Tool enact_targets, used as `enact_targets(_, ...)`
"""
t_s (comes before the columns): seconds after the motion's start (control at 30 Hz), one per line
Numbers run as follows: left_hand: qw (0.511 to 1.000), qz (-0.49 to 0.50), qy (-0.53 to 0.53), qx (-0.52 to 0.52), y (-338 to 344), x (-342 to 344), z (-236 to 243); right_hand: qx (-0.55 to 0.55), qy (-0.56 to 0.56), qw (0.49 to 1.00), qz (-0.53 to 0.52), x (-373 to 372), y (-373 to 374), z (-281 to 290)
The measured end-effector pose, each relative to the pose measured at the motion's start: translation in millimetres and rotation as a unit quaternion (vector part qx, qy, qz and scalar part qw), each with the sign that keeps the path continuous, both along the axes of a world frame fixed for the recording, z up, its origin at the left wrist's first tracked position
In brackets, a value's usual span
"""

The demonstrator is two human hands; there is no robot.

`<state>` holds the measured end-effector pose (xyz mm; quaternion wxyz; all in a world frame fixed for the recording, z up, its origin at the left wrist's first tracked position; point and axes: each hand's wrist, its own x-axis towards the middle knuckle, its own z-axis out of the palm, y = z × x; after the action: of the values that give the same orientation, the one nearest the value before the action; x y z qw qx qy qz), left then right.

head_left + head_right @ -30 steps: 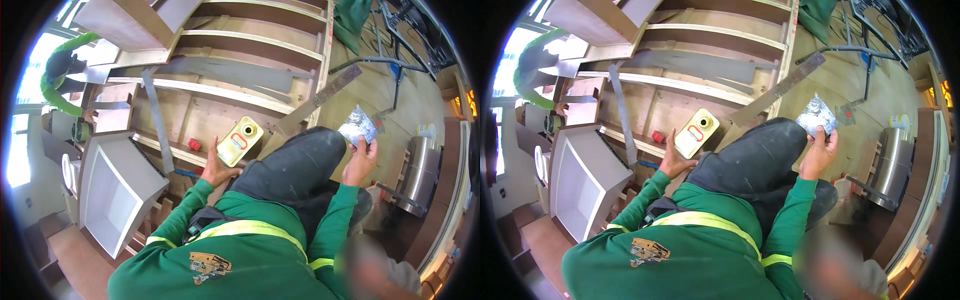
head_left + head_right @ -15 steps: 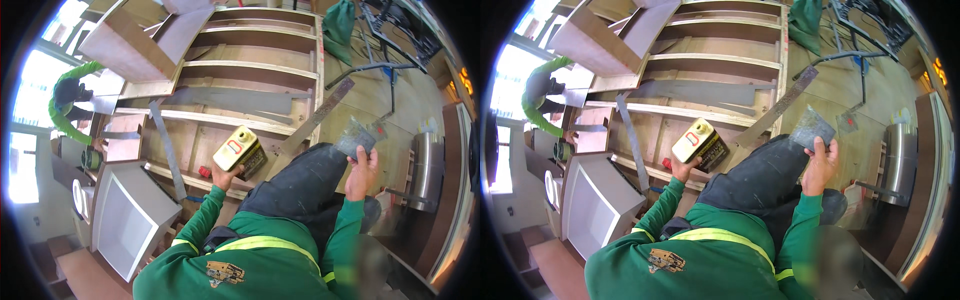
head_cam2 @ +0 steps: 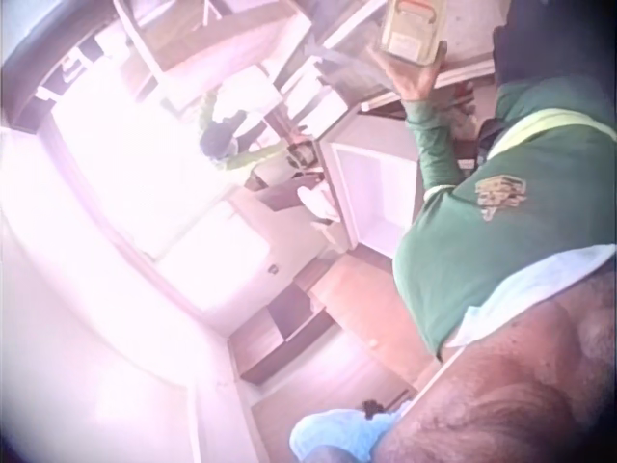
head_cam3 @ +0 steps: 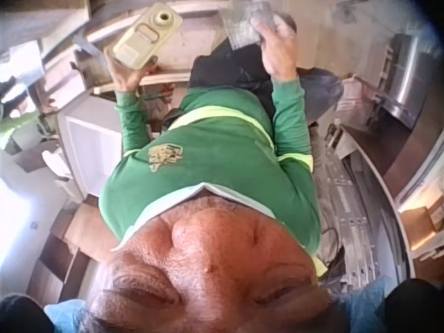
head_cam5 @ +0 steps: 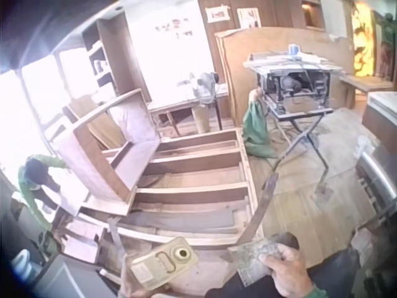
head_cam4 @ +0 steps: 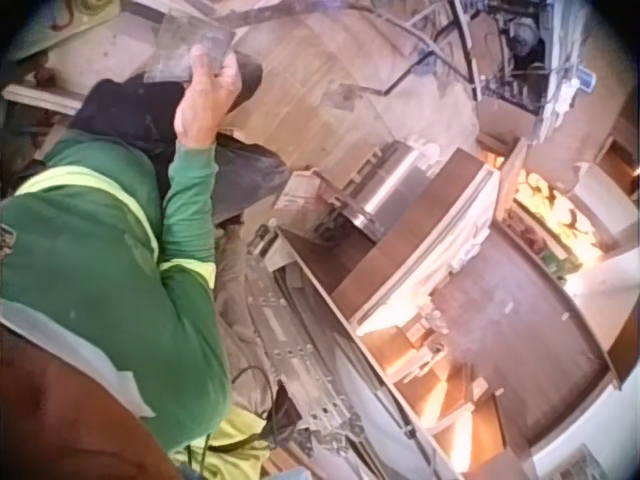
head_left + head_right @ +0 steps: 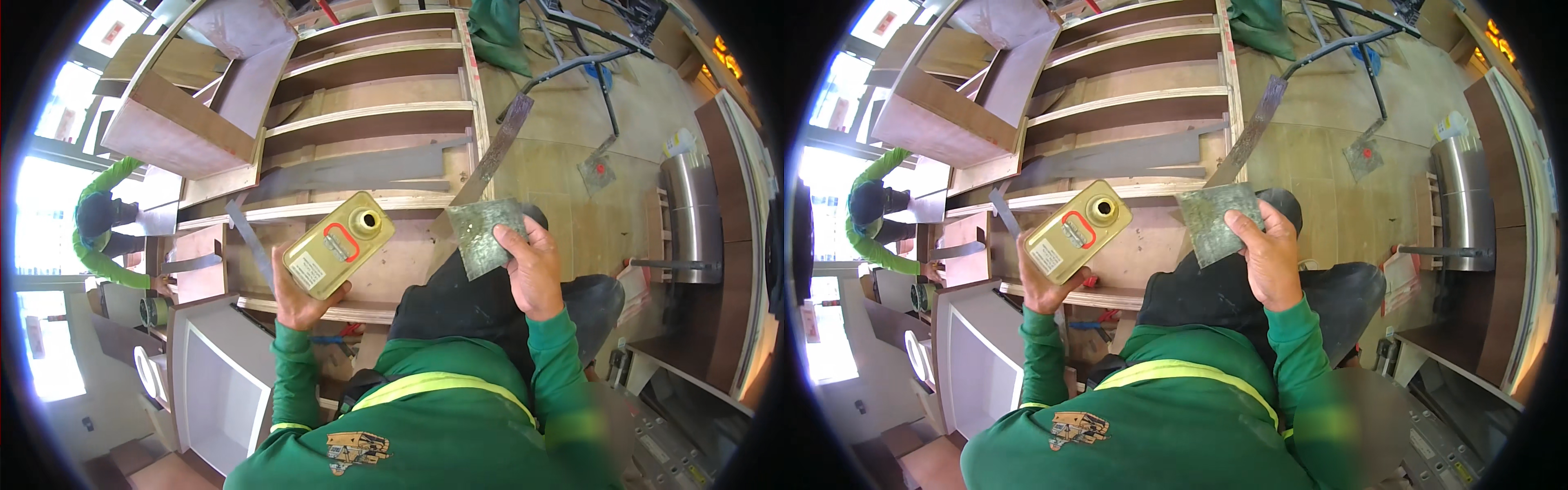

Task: The person sands a curved wooden component and a straight wooden strip using a sanding block, frequently applying a liquid from a yellow container to the sanding surface.

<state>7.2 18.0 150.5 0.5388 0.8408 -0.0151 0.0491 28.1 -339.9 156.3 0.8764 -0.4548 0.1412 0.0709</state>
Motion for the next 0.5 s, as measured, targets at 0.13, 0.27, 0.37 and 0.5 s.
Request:
enact_targets(0.13,0.991,-0.066,-0.038,0.108,-17,1,53,-0.081,-0.002,0.997,0.021,-8,3,5)
enact_targets(0.27,0.977,-0.132,-0.01,0.168,-36,0,90,-0.099,-0.01,0.995,0.02,-21,-16,14)
enact_targets(0.37,0.97,-0.186,0.039,0.152,-59,-2,104,-0.097,0.002,0.995,0.007,-39,-45,17)
enact_targets(0.5,0.946,-0.257,0.099,0.17,-91,-8,112,-0.152,0.031,0.988,0.021,-60,-79,28)
